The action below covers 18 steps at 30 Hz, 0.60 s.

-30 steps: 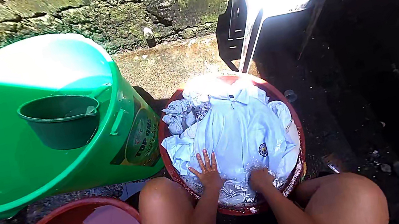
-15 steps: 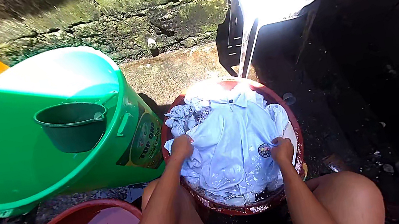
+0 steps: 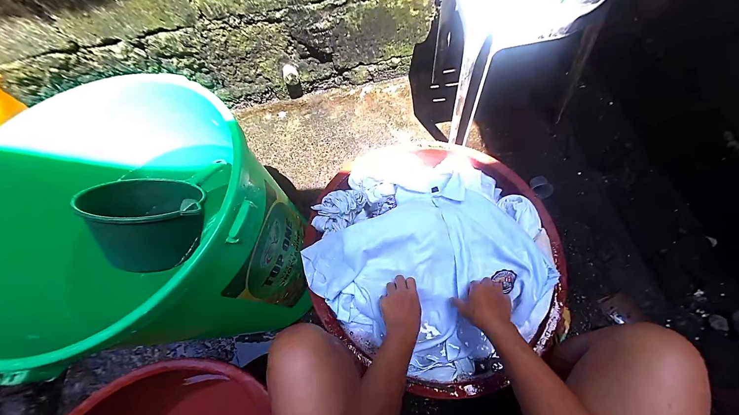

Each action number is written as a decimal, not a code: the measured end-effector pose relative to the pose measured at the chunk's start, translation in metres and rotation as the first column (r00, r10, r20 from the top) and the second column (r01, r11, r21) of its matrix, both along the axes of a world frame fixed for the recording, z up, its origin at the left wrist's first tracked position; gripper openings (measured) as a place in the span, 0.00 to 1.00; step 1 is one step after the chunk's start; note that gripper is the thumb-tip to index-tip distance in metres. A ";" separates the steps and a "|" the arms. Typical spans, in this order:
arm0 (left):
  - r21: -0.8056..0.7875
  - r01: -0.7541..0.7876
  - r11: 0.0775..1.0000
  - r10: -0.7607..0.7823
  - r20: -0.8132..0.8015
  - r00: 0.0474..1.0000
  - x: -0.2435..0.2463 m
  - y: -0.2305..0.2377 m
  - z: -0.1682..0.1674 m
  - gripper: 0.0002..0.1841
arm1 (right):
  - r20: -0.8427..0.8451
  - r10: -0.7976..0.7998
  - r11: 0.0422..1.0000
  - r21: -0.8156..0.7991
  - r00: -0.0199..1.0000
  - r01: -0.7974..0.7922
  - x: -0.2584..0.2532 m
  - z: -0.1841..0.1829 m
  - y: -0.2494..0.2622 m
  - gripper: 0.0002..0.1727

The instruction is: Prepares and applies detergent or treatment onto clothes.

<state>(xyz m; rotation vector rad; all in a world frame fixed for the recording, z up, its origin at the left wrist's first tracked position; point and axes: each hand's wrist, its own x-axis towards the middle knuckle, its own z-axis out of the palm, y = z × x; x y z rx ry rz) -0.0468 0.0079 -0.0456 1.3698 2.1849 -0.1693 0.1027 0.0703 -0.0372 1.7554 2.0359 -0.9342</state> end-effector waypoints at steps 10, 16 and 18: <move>-0.342 0.106 0.934 -0.110 0.006 0.994 0.021 -0.011 0.028 0.16 | 0.209 0.227 0.928 -0.343 0.951 -0.146 0.002 0.004 -0.015 0.25; -0.509 0.394 0.766 -0.351 0.183 0.918 -0.009 0.013 0.059 0.19 | 0.205 0.283 0.892 -0.415 0.937 -0.179 0.009 -0.005 -0.004 0.27; -0.401 0.383 0.832 -0.313 0.230 0.921 -0.038 0.024 0.065 0.22 | 0.121 0.216 0.921 -0.356 0.969 -0.160 0.019 -0.009 0.017 0.31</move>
